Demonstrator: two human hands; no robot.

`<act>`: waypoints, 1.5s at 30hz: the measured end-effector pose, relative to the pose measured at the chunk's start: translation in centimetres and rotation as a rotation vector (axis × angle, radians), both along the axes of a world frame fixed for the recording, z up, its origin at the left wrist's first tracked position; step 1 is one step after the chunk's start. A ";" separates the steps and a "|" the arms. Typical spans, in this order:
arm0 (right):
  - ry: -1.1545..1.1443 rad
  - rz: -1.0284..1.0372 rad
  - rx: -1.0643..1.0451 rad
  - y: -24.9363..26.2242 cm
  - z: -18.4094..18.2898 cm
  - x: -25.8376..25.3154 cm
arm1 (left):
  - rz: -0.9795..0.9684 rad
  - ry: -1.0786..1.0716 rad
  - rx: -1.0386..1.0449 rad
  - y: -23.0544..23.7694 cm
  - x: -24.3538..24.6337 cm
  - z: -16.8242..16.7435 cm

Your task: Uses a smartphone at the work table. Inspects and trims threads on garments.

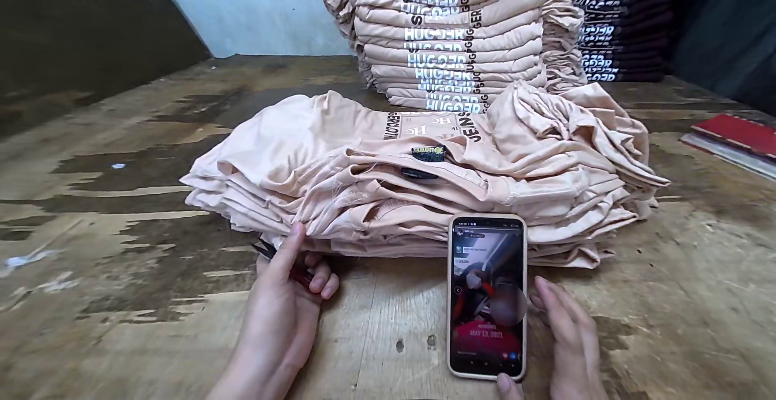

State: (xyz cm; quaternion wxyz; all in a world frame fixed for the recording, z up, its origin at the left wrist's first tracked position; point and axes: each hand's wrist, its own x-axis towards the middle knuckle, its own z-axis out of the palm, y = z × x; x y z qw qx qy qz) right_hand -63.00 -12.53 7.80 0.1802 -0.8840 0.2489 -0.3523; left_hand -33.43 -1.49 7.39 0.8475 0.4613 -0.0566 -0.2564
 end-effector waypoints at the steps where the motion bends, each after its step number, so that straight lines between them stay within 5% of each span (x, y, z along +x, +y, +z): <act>1: 0.002 0.001 0.000 0.0 0.0 0.0 | 0.001 0.002 0.000 0.0 0.0 0.0; 36: 0.136 -0.165 -0.231 1.2 1.6 3.7 | 0.010 0.010 0.020 -0.2 0.0 0.1; 45: -0.063 -0.059 -0.108 0.5 0.8 2.3 | 0.021 0.030 -0.005 -0.2 0.0 0.0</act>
